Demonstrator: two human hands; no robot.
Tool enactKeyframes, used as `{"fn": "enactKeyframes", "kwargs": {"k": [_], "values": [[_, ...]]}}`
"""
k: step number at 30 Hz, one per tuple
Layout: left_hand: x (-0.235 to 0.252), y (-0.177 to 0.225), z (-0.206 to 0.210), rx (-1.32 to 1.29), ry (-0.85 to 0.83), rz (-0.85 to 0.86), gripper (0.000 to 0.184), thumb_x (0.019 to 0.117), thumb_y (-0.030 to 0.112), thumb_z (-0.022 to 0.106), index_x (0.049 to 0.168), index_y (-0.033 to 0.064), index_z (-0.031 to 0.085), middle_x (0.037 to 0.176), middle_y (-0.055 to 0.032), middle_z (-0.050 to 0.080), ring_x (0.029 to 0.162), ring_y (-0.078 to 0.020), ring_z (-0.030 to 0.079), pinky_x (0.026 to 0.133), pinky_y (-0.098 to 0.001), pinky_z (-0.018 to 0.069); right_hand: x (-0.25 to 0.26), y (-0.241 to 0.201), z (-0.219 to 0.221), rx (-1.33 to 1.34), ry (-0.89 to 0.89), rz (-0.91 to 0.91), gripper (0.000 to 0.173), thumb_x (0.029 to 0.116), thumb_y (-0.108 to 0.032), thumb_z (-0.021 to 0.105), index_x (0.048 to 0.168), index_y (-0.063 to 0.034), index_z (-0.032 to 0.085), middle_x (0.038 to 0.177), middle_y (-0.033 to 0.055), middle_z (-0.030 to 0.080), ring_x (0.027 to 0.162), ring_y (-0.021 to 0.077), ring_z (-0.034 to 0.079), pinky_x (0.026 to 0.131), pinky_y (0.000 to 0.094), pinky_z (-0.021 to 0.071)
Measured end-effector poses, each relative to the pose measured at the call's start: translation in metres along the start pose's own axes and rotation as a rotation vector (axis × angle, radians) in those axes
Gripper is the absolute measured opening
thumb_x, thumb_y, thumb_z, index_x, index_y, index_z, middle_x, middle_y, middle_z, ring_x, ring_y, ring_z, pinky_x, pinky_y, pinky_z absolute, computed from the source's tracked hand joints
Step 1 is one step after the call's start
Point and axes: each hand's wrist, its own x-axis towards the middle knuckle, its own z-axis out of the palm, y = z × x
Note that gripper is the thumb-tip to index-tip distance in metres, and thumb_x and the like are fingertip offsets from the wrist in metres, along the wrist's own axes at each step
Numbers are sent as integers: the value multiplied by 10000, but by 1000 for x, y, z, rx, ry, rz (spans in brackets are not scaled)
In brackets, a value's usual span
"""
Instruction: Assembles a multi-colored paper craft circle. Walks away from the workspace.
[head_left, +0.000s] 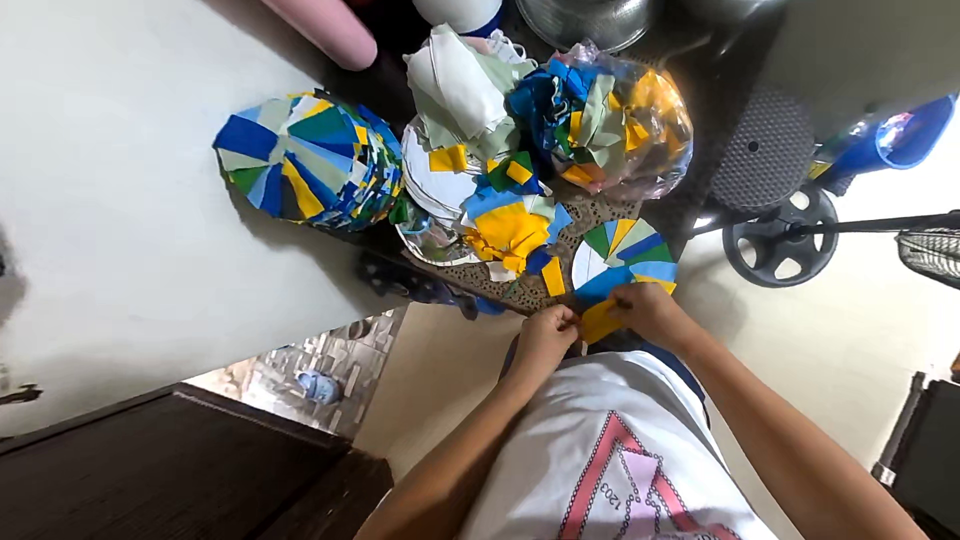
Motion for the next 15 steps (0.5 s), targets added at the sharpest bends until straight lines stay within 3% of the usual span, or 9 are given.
{"fn": "enactKeyframes", "kwargs": {"k": [2,6,10,15], "values": [[5,4,-1,67,37,-3,199,998,118,614,1125,-6,706,1015,-129,732,909,-193,722,883,-395,588,6,-2,-1,-43,55,12,203,1020,-109,603,1100,46,707,995,209,712,937,332,692,898,529,537],[14,20,-8,231,141,-5,237,1033,135,562,1159,11,721,1092,-167,732,1036,-276,699,957,-470,530,20,-4,-5,-87,169,-40,147,998,-69,632,1052,31,724,951,200,722,882,344,709,839,554,565],[23,28,-10,336,213,-3,216,1027,135,584,1145,34,734,1058,-164,741,1008,-311,707,927,-508,539,29,-6,-7,-116,216,12,140,1005,-86,624,1041,14,716,912,183,720,822,335,711,785,555,574],[29,29,-8,397,253,-1,193,1018,144,604,1115,35,731,998,-169,738,957,-334,710,868,-534,548,31,-7,-5,-128,256,69,146,1014,-110,622,1045,-3,716,951,195,723,873,368,715,795,588,566]]}}
